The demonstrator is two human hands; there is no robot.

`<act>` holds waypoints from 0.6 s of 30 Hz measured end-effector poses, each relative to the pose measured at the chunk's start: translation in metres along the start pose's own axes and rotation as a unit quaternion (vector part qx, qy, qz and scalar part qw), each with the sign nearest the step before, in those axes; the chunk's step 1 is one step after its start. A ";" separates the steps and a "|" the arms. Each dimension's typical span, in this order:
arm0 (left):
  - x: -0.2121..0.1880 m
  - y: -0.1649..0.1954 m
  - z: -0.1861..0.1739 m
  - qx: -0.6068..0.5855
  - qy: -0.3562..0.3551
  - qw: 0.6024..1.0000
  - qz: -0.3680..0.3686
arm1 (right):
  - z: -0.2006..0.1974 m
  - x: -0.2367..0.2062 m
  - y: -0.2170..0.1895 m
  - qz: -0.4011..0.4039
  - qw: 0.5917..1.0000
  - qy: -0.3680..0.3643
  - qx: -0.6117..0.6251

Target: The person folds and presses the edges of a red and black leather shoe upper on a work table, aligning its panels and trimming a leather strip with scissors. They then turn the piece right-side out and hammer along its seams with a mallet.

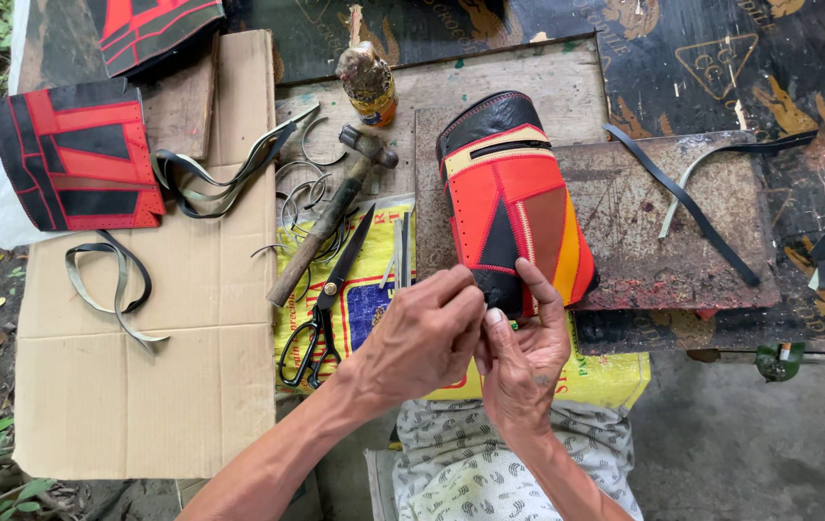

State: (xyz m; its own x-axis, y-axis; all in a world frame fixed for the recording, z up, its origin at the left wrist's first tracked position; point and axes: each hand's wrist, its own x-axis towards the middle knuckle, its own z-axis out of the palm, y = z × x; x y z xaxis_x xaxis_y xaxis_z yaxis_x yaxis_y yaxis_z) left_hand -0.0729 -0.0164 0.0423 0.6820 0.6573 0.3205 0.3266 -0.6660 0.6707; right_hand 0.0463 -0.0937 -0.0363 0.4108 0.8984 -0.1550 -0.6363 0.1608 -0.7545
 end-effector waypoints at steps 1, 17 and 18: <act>-0.001 0.000 0.000 0.010 -0.002 1.000 -0.001 | 0.001 0.000 0.000 -0.003 1.000 -0.007 0.004; 0.009 -0.018 0.000 -0.186 0.054 0.968 -0.160 | -0.007 0.011 -0.016 0.037 0.999 -0.009 0.036; 0.010 -0.019 -0.001 -0.187 0.050 0.968 -0.160 | -0.008 0.011 -0.016 0.039 0.998 -0.007 0.040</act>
State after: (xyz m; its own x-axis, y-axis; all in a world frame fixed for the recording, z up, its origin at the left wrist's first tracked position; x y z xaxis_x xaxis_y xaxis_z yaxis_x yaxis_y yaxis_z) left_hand -0.0732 0.0029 0.0336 0.5121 0.8523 0.1065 0.2382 -0.2600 0.9358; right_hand 0.0663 -0.0893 -0.0305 0.3491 0.9148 -0.2031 -0.7169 0.1211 -0.6866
